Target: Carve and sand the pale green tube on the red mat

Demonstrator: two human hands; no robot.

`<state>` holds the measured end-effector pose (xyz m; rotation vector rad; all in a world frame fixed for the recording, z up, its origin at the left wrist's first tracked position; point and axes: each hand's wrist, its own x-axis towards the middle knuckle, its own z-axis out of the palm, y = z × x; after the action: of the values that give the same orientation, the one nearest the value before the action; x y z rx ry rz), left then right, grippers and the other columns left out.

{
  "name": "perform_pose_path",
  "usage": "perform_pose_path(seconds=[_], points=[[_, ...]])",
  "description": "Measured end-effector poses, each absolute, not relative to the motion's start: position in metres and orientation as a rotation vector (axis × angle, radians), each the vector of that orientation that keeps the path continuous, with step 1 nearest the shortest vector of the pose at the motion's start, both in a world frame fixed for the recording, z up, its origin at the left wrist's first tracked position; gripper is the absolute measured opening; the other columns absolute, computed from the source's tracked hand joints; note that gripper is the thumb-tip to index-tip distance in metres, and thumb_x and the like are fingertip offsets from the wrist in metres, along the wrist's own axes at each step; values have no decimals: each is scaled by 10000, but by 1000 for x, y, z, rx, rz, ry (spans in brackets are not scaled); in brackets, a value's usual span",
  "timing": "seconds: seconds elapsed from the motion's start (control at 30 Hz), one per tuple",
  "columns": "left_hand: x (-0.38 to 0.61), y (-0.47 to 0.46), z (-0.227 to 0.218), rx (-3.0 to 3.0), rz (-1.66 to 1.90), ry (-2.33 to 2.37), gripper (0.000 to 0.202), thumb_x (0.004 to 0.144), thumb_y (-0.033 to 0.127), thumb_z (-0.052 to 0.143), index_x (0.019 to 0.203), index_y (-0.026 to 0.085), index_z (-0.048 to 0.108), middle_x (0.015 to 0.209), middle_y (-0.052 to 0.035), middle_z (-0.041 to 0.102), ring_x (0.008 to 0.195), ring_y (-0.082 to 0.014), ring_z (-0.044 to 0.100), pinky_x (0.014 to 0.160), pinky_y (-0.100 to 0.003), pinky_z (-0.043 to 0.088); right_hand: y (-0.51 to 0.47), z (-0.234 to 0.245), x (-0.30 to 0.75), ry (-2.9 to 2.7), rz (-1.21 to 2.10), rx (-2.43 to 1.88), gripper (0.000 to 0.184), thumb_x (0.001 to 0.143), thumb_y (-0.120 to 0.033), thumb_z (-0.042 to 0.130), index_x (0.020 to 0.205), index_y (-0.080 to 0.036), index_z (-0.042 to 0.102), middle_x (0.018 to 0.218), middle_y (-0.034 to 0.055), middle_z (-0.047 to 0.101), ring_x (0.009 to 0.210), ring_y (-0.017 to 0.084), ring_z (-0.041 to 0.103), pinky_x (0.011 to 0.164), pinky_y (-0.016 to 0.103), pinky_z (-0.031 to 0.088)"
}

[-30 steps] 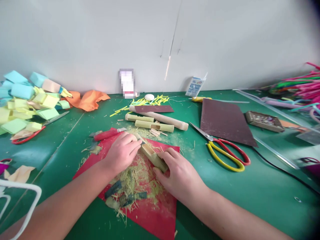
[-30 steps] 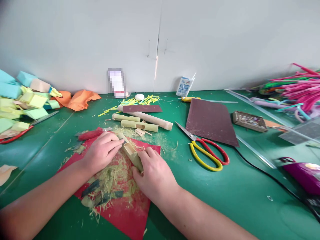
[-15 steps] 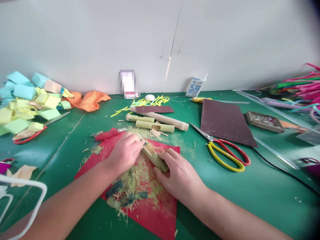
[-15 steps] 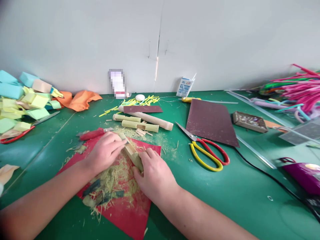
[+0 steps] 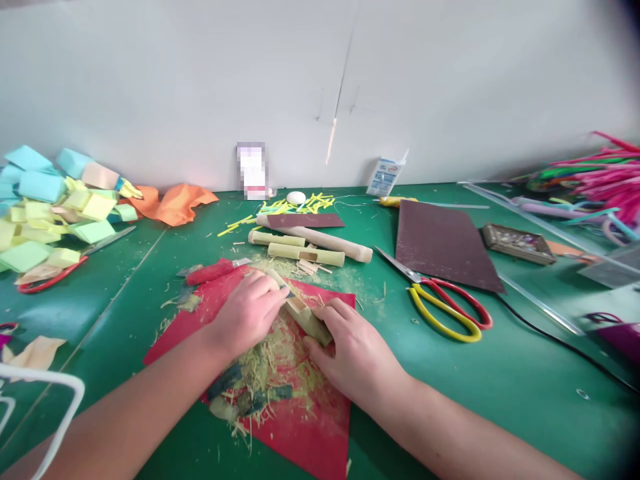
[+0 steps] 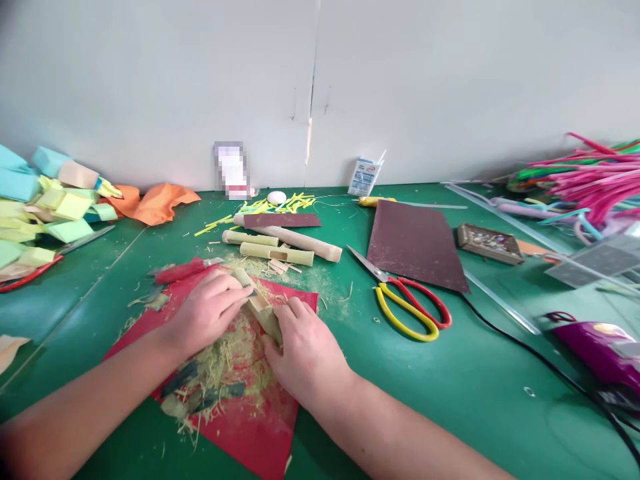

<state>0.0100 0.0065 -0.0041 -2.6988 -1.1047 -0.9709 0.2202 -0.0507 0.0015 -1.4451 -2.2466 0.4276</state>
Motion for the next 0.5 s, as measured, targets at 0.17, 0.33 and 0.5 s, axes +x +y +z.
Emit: perform_pose_path(seconds=[0.17, 0.33, 0.5], points=[[8, 8, -5, -2589, -875, -1139, 197, 920, 144, 455, 917, 136, 652, 784, -62, 585, 781, -180, 504, 740, -343, 444, -50, 1, 220, -2241, 438, -1460, 140, 767, -214, 584, 898, -165, 585, 864, 53, 557, 780, 186, 526, 667, 315, 448], [5, 11, -7, -2612, -918, -1161, 185, 919, 168, 472, 933, 142, 655, 791, -59, 588, 780, -174, 509, 747, -338, 444, -49, 1, 220, -2242, 425, -1452, 138, 765, -209, 585, 897, -167, 582, 869, 55, 562, 776, 183, 529, 657, 308, 448], [2, 13, -8, -2654, -1028, -1163, 164, 907, 173, 499, 938, 152, 659, 814, -58, 594, 790, -167, 517, 745, -327, 451, -50, 2, 221, -2250, 414, -1452, 138, 764, -208, 585, 895, -167, 582, 871, 57, 567, 768, 179, 529, 652, 305, 449]])
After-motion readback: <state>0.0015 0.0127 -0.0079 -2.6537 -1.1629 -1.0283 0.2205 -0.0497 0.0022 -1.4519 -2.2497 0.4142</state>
